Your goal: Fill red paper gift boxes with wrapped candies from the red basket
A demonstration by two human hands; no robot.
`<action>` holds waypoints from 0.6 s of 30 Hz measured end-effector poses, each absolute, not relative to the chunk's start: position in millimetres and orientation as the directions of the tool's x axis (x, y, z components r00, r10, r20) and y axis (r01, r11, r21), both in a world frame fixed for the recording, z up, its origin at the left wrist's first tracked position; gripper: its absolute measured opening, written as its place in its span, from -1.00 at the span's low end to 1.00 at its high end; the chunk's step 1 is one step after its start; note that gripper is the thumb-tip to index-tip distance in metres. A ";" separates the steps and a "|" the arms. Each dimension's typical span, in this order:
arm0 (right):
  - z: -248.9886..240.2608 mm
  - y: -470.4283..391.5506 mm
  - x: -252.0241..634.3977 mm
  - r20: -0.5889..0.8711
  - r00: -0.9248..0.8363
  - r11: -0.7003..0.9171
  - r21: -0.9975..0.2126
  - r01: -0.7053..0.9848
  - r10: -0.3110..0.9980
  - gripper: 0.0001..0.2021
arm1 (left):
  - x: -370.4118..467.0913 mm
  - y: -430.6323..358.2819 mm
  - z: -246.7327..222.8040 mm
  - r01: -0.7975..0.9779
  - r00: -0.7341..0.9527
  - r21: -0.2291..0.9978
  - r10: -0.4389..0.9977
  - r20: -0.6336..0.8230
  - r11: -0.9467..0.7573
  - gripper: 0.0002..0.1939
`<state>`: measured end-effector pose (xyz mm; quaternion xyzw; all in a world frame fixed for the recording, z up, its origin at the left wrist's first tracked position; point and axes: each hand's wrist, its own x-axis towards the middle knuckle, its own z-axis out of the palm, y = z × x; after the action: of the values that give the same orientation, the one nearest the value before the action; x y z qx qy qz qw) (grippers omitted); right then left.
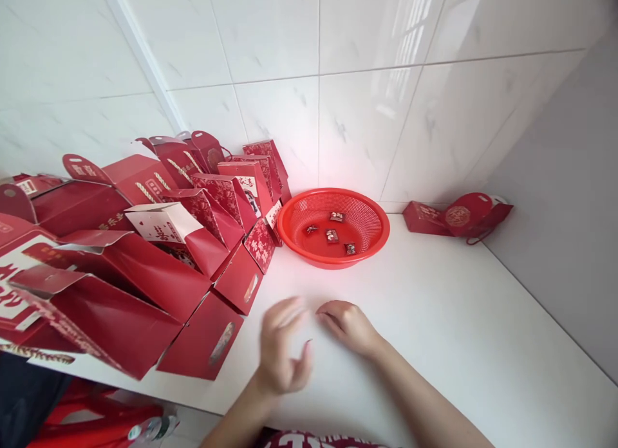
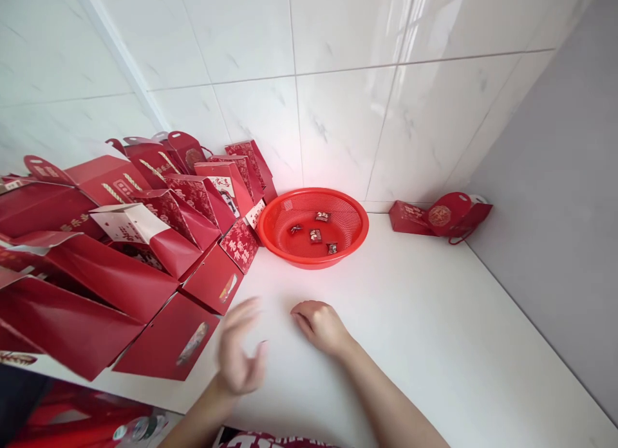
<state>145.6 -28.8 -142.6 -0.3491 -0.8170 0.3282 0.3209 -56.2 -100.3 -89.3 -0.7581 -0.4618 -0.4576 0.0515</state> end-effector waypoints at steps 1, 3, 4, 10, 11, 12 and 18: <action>-145.6 -23.1 150.0 0.311 -0.476 0.512 -0.770 0.381 0.823 -0.80 | -36.4 -89.0 -98.1 0.692 0.348 0.328 0.694 0.630 -0.644 -0.44; -154.0 -6.5 165.0 0.321 -0.233 0.393 -0.816 0.424 0.918 -0.82 | -4.6 -70.0 -116.6 0.689 0.497 0.379 0.783 0.375 -0.618 -0.44; -159.1 4.1 175.7 0.315 -0.099 0.326 -0.840 0.434 0.944 -0.80 | 6.3 -62.4 -125.5 0.717 0.514 0.389 0.816 0.264 -0.578 -0.38; -187.6 72.1 266.0 0.316 0.300 0.136 -0.858 0.496 0.900 -0.69 | 29.8 -26.9 -154.0 0.769 0.569 0.325 0.821 0.043 -0.550 -0.22; -190.9 81.7 280.9 0.321 0.338 0.114 -0.852 0.511 0.885 -0.71 | 32.9 -21.2 -154.6 0.771 0.568 0.318 0.822 0.046 -0.551 -0.24; -193.8 90.7 294.9 0.325 0.375 0.090 -0.847 0.525 0.868 -0.72 | 36.5 -15.8 -154.6 0.775 0.563 0.314 0.825 0.051 -0.548 -0.25; -205.9 143.1 359.1 0.344 0.614 -0.059 -0.841 0.538 0.711 -0.60 | 51.2 1.2 -153.6 0.779 0.551 0.323 0.833 0.057 -0.537 -0.28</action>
<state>359.1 143.1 -205.9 -0.7230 -0.4319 0.0808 0.5331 51.2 1.2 -153.6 -0.8707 -0.4627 -0.1025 -0.1313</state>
